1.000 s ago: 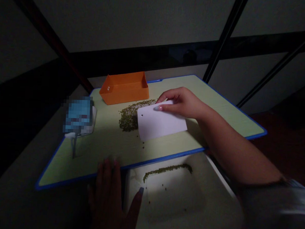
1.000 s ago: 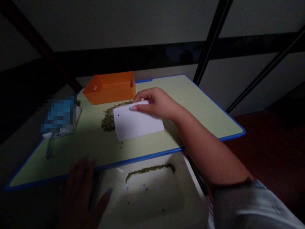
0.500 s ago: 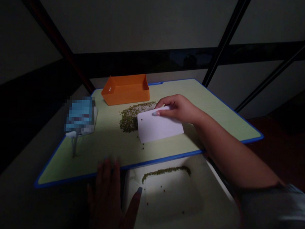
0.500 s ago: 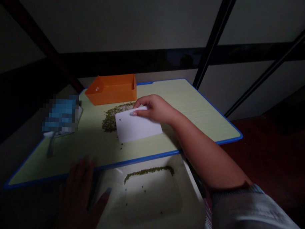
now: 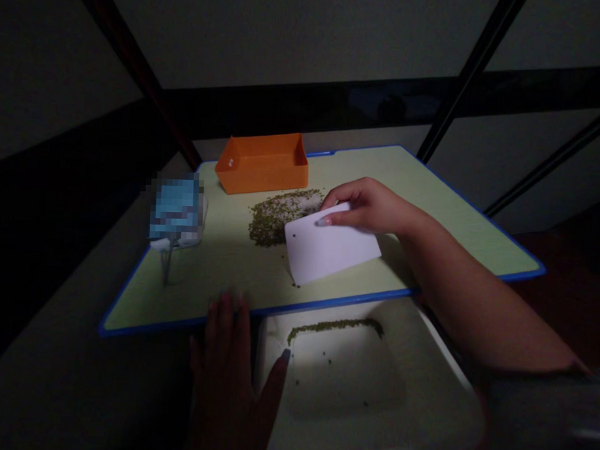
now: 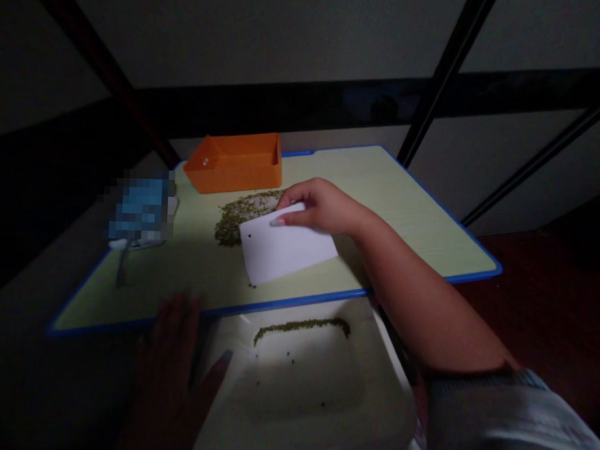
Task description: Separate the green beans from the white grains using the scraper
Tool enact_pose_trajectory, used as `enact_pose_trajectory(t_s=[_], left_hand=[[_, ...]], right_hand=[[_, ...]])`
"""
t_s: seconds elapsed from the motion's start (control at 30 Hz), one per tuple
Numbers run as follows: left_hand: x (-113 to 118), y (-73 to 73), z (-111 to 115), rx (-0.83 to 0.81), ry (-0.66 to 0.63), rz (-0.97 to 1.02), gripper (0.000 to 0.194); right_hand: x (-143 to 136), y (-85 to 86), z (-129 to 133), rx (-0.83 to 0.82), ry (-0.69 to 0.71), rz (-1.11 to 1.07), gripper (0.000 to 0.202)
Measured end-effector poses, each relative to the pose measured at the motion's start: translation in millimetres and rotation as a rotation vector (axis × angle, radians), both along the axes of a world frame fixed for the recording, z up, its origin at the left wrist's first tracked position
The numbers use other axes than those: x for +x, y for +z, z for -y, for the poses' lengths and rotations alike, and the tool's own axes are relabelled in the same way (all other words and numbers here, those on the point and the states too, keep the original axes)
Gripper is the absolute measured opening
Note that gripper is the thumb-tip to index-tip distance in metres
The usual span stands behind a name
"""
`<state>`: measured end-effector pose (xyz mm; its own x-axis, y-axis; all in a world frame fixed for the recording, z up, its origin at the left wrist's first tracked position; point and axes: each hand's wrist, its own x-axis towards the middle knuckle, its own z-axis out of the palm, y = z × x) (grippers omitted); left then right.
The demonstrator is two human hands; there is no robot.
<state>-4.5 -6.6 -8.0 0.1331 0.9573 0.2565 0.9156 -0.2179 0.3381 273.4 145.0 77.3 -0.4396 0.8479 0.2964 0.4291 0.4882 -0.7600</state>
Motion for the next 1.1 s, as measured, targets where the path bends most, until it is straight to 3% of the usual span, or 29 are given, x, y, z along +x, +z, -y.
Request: enact_pose_trajectory(t_s=[0.6,0.8,1.1], left_hand=[[-13.5,-12.1,-5.6,-0.003,-0.048,-0.006,0.07],[-3.8,-8.2,-1.5,0.023,-0.008,0.011,0.066],[-10.4,-14.4,-3.9,0.044,-0.026,0.004,0.068]], right_hand=[[-7.3,2.2,4.3,0.052,0.006,-0.104,0.037],[-5.9,3.1,6.1,-0.002,0.024,-0.087,0.037],[-5.3,3.8,6.2,0.037,-0.055,-0.105,0.04]])
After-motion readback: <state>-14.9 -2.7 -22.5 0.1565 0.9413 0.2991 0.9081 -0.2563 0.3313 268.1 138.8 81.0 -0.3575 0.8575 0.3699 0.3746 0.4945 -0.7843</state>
